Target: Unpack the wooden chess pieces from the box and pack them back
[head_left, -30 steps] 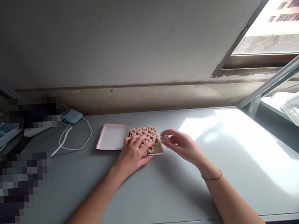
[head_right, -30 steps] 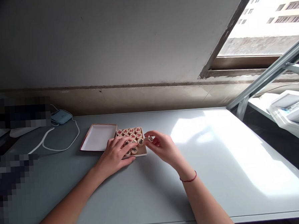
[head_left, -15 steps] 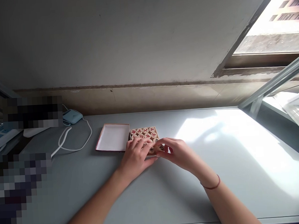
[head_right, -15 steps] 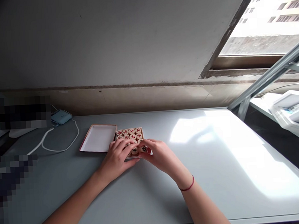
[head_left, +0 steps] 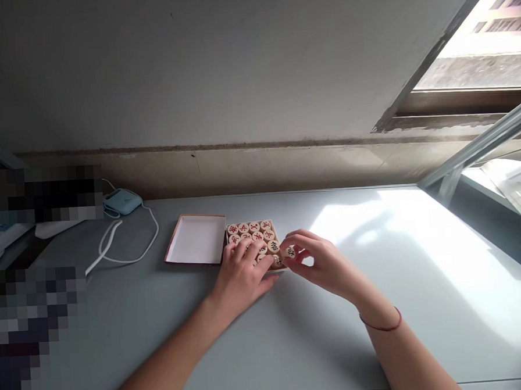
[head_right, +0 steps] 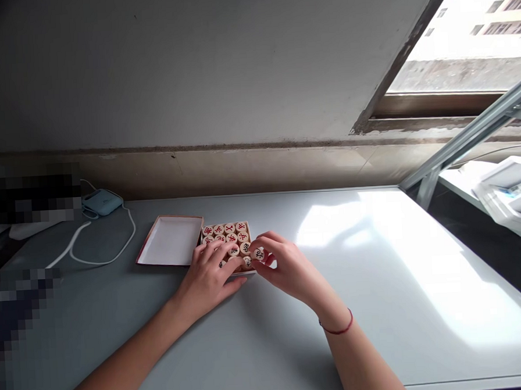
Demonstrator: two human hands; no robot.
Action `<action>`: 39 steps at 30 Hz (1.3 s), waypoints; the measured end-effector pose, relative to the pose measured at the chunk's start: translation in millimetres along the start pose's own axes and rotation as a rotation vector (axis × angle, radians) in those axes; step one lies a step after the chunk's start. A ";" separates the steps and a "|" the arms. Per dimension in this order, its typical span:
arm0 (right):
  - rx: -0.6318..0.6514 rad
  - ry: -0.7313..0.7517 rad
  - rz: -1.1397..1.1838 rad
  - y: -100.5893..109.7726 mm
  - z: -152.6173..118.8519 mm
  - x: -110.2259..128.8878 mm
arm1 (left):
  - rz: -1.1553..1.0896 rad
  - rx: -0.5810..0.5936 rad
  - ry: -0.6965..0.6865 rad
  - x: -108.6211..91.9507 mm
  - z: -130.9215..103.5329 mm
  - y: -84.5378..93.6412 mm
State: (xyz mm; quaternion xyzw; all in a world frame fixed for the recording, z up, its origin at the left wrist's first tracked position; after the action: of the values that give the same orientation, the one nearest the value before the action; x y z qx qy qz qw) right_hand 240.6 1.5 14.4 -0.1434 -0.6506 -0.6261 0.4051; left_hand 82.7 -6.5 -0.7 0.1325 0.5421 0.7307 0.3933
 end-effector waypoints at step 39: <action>-0.096 0.040 -0.261 -10.2 1.1 -1.1 | -0.299 0.307 0.720 90.4 -25.4 35.1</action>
State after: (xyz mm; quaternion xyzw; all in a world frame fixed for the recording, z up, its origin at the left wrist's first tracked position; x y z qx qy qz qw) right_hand 233.8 1.0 6.7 -0.0642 -0.6247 -0.7069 0.3256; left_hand -7.4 37.4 0.2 -0.1545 0.7608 0.5760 0.2560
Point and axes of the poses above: each hand's wrist, its own z-axis towards the middle knuckle, its own y-axis out of the back of the hand, x = y × z, the point moved 5 cm from there along z, towards the middle knuckle, and after that the axes turned 6 degrees about -z, right-handed, at the moved point
